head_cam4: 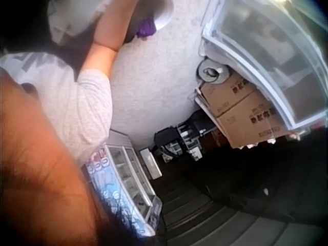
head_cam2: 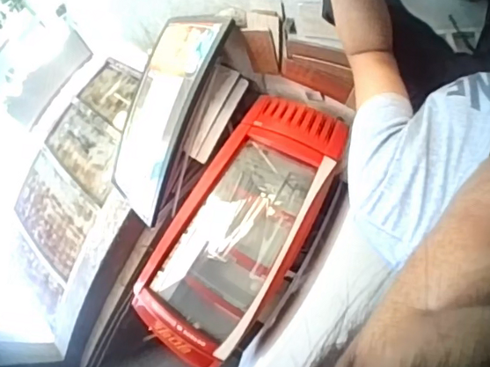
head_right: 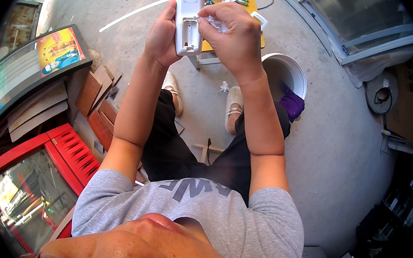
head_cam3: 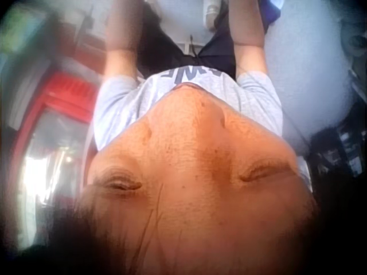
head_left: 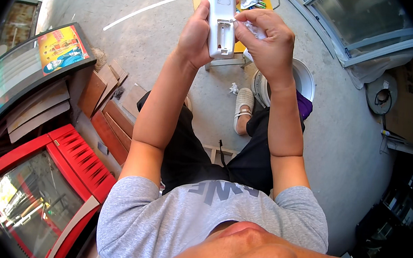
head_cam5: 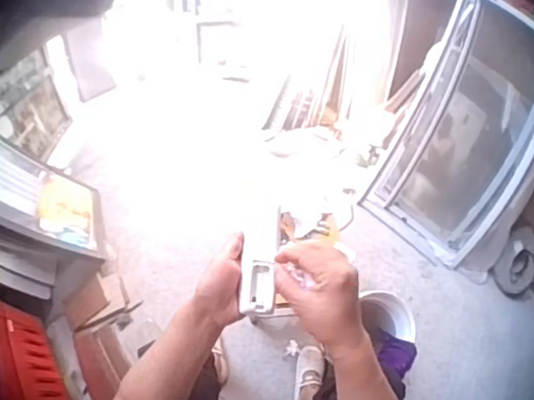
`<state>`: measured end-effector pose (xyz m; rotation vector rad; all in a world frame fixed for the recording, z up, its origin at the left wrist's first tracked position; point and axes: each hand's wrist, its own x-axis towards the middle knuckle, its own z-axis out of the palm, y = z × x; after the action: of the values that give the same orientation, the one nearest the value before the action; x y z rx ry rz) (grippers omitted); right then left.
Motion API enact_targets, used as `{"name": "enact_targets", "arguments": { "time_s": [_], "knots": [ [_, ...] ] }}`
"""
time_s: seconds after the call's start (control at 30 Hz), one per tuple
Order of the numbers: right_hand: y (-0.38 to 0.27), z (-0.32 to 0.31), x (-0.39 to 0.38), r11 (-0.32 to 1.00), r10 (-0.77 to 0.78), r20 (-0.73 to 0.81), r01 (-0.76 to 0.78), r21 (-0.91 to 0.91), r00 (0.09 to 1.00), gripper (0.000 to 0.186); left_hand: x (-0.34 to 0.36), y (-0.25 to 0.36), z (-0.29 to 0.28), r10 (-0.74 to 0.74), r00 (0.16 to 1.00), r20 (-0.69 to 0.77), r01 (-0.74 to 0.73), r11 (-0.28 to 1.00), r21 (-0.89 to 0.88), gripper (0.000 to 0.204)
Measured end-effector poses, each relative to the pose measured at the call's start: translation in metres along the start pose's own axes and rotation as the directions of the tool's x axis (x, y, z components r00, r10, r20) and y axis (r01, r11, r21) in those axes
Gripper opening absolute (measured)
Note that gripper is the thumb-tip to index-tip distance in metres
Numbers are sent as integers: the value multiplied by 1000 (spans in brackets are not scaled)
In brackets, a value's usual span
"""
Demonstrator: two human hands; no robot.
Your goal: The person disassembles a remote control and wipes the internal components, including the plastic housing and the circuit board, with a cloth.
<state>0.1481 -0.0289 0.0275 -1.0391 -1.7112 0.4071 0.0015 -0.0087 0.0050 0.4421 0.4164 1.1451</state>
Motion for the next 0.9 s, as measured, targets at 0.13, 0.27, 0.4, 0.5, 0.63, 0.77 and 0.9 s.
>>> {"name": "enact_targets", "arguments": {
  "time_s": [0.13, 0.27, 0.4, 0.5, 0.63, 0.77, 0.9],
  "knots": [
    [-4, 4, 0, 991, -56, 13, 57, -121, 998, 12, -1, -1, -2, 28, 998, -48, -23, 993, 115, 60],
    [-4, 6, -3, 988, -14, 29, 18, -153, 999, 8, -1, -5, -3, 51, 994, -92, -26, 967, 253, 65],
    [0, 5, -5, 978, -81, 60, 91, -188, 995, 12, -3, -13, -5, 113, 984, -135, -42, 896, 442, 70],
    [1, 7, -5, 970, -145, 68, 156, -185, 987, 12, -4, -14, -1, 117, 985, -123, -51, 894, 445, 72],
    [0, 4, -6, 966, -180, 89, 193, -174, 980, 12, -8, -11, 1, 92, 989, -114, -21, 862, 507, 71],
    [-4, 3, -8, 980, -162, 88, 170, -98, 983, 10, -13, -7, 7, 33, 994, -104, 25, 860, 510, 69],
    [-2, 2, -10, 996, -80, 87, 75, 52, 993, 11, -13, -5, 3, -19, 995, -101, 70, 844, 532, 71]
  ]
}}
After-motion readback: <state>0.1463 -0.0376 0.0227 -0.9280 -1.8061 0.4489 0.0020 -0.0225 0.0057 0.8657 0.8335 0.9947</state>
